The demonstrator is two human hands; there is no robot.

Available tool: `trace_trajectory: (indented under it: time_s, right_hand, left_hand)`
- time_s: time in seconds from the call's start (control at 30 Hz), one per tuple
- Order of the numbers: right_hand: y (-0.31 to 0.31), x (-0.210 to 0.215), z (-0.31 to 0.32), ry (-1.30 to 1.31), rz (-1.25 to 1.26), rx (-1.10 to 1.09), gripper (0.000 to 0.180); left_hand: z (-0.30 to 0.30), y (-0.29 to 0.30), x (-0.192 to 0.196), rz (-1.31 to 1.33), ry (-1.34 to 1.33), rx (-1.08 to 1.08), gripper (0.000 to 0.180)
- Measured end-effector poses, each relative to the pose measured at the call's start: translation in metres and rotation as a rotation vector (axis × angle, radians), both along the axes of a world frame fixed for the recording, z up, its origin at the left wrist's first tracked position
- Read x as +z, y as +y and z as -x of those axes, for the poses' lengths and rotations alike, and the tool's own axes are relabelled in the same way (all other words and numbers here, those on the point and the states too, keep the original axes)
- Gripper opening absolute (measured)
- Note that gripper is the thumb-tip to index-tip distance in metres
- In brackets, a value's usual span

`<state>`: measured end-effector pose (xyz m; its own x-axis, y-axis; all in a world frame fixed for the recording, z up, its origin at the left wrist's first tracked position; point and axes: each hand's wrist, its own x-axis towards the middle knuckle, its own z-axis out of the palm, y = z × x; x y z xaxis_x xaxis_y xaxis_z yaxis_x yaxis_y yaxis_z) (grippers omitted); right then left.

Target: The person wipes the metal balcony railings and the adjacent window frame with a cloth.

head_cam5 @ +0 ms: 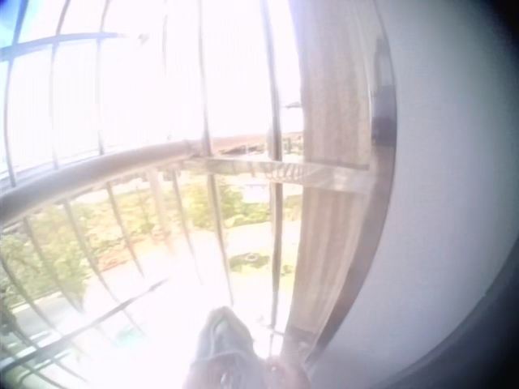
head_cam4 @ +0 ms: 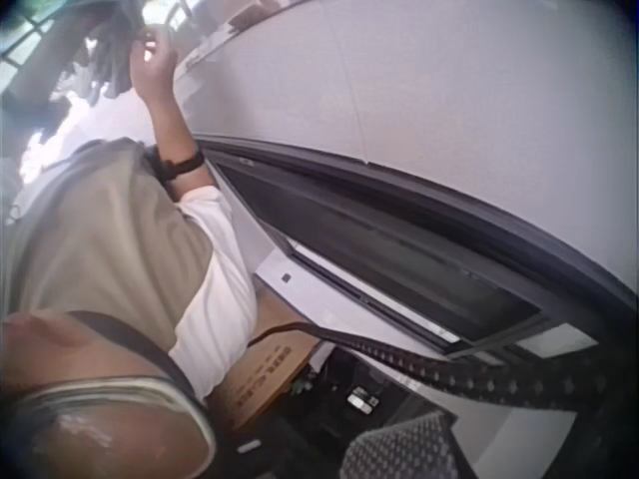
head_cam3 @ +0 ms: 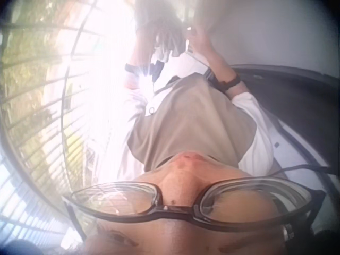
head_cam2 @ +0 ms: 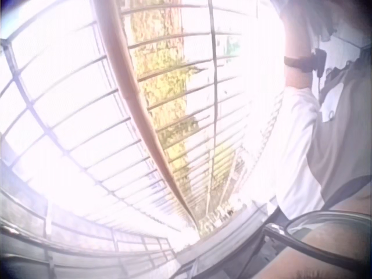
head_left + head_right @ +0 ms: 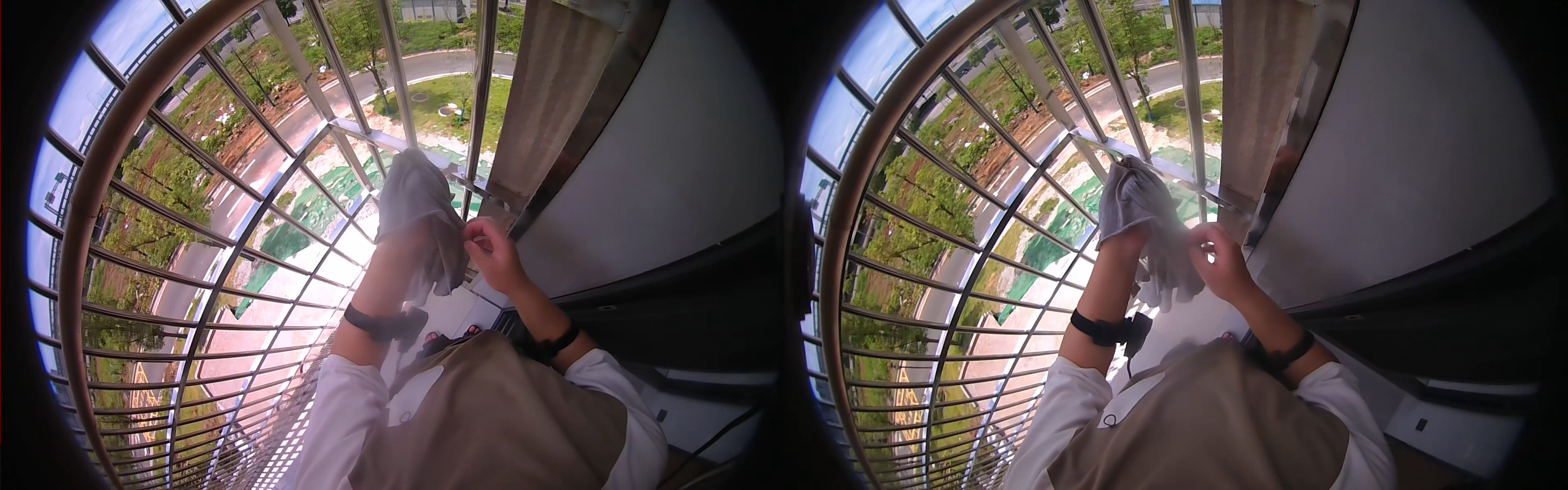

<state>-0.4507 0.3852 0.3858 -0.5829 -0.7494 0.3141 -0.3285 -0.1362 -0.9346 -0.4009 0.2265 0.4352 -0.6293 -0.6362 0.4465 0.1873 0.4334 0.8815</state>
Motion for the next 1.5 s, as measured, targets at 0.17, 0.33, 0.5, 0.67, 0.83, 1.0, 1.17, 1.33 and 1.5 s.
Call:
trace_trajectory:
  time_s: [0.17,0.33,0.5,0.67,0.83,1.0,1.17,1.33,1.5]
  right_hand:
    - [-0.006,0.046,0.029,0.228,0.008,-0.222,0.015]
    - [-0.029,0.079,0.03,0.156,0.111,-0.191,0.017]
    - [-0.023,0.072,0.032,0.173,0.048,-0.152,0.016]
    - [-0.013,0.041,0.02,0.179,-0.051,-0.101,0.017]
    - [0.014,0.011,0.02,0.124,-0.151,-0.153,0.018]
    - [0.015,-0.034,-0.015,0.021,-0.205,-0.136,0.018]
    - [0.039,-0.055,-0.016,-0.086,-0.267,-0.202,0.021]
    - [0.044,-0.061,-0.025,-0.094,-0.294,-0.178,0.019]
    - [0.048,-0.063,-0.023,-0.14,-0.268,-0.192,0.02]
  left_hand:
    - [0.04,0.001,0.01,1.085,-0.496,0.276,0.009]
    - [0.078,-0.027,0.006,0.693,-0.401,0.174,0.007]
    - [0.098,-0.035,0.02,0.991,-0.378,0.075,0.016]
    - [0.142,-0.085,-0.027,0.244,-0.265,-0.102,0.018]
    - [0.169,-0.077,-0.02,0.114,-0.666,-0.052,0.031]
    - [0.155,-0.128,-0.094,0.033,-0.635,-0.185,0.036]
    - [0.154,-0.102,-0.068,-0.21,-0.512,-0.284,0.029]
    - [0.17,-0.141,-0.108,-0.058,-0.309,-0.278,0.016]
    - [0.175,-0.137,-0.107,-0.009,-0.171,-0.377,0.015]
